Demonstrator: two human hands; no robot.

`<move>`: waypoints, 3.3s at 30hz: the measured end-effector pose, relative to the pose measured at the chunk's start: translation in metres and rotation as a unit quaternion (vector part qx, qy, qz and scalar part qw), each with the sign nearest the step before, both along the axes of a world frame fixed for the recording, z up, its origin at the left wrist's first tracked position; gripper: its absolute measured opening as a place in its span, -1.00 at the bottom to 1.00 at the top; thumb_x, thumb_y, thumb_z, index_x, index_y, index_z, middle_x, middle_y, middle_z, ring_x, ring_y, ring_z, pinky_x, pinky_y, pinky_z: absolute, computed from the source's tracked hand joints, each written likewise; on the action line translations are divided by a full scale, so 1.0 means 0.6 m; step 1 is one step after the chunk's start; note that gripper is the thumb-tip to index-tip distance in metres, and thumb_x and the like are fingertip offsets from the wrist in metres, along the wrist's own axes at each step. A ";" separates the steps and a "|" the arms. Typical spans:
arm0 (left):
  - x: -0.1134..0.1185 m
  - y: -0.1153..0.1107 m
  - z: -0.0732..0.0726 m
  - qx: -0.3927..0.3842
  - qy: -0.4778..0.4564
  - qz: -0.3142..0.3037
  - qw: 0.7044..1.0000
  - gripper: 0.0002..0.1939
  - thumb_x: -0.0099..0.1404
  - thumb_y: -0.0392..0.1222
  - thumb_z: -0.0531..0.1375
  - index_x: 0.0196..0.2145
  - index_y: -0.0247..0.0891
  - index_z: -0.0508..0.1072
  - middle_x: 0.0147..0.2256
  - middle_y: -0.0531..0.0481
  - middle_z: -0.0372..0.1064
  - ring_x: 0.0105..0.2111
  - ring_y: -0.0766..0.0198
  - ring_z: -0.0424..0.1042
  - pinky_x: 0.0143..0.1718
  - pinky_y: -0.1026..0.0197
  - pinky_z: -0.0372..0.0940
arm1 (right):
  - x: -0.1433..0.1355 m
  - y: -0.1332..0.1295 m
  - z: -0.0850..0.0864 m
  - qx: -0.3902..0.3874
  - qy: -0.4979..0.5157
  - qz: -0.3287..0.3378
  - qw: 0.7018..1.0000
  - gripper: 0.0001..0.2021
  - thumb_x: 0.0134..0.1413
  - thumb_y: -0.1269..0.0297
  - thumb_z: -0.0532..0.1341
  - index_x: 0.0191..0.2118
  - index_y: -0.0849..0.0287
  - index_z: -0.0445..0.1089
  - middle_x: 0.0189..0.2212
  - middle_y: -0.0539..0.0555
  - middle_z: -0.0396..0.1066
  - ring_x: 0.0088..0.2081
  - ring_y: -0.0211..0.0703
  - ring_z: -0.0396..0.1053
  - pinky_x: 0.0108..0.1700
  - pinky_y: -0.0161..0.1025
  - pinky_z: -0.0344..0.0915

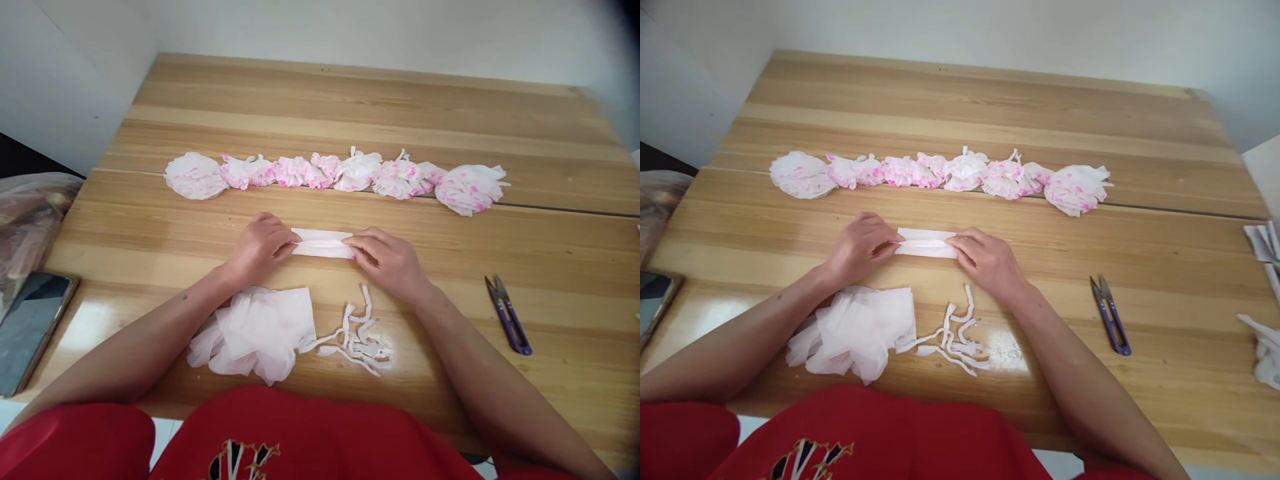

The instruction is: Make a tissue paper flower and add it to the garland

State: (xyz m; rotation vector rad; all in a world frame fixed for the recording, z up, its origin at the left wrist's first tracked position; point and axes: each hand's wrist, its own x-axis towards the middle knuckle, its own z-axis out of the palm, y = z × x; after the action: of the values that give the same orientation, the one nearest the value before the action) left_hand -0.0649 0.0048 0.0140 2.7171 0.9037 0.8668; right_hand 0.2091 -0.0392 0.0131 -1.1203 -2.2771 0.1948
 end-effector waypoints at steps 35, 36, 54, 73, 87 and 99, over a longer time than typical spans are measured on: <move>-0.006 0.000 -0.007 0.047 0.075 0.000 0.996 -0.75 0.42 -0.24 0.04 -0.33 -0.17 0.50 -0.33 0.01 0.52 -0.30 0.27 0.35 -0.14 0.06 0.15 | -0.006 -0.011 0.010 0.043 -0.161 0.008 0.986 -0.78 0.26 0.45 0.09 -0.22 0.12 0.49 -0.31 0.08 0.49 -0.28 -0.15 0.35 -0.26 -0.22 0.23; -0.007 0.000 -0.007 0.043 0.078 -0.001 0.996 -0.74 0.42 -0.24 0.04 -0.33 -0.17 0.51 -0.32 0.00 0.52 -0.30 0.26 0.36 -0.14 0.06 0.15 | -0.006 -0.011 0.010 0.032 -0.157 0.005 0.987 -0.78 0.25 0.45 0.09 -0.21 0.12 0.49 -0.30 0.08 0.49 -0.28 -0.14 0.36 -0.27 -0.22 0.24; -0.015 0.002 0.005 0.024 0.116 -0.033 0.992 -0.78 0.40 -0.13 0.09 -0.25 -0.22 0.52 -0.27 -0.07 0.51 -0.25 0.20 0.39 -0.13 0.07 0.17 | -0.010 -0.017 0.018 0.014 -0.158 -0.002 0.987 -0.80 0.29 0.39 0.09 -0.21 0.14 0.47 -0.29 0.10 0.50 -0.23 -0.15 0.40 -0.29 -0.24 0.26; -0.007 -0.005 0.002 0.023 0.088 -0.006 0.996 -0.79 0.32 -0.34 0.09 -0.29 -0.20 0.53 -0.28 -0.06 0.52 -0.27 0.23 0.41 -0.08 0.03 0.20 | -0.011 -0.016 0.008 0.007 -0.142 -0.021 0.990 -0.80 0.26 0.42 0.11 -0.19 0.13 0.49 -0.27 0.10 0.51 -0.23 -0.10 0.41 -0.25 -0.20 0.30; 0.003 -0.003 0.006 0.088 0.072 0.018 0.993 -0.85 0.34 -0.32 0.09 -0.32 -0.23 0.45 -0.32 -0.01 0.52 -0.30 0.23 0.40 -0.12 0.07 0.21 | -0.002 -0.006 0.013 0.063 -0.104 -0.010 0.993 -0.80 0.26 0.43 0.10 -0.12 0.15 0.44 -0.25 0.12 0.50 -0.22 -0.12 0.43 -0.22 -0.21 0.36; -0.005 -0.014 0.013 0.115 0.047 -0.011 0.992 -0.89 0.37 -0.30 0.11 -0.26 -0.16 0.42 -0.24 0.06 0.53 -0.15 0.27 0.40 0.06 0.02 0.17 | 0.002 -0.013 0.023 0.129 -0.122 0.000 0.984 -0.80 0.25 0.46 0.10 -0.20 0.15 0.47 -0.29 0.10 0.50 -0.26 -0.15 0.38 -0.23 -0.22 0.27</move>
State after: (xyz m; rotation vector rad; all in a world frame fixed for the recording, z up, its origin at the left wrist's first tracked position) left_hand -0.0681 -0.0037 0.0219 2.9812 0.8355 0.8973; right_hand 0.2106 -0.0469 0.0267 -1.0552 -2.4287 -0.2455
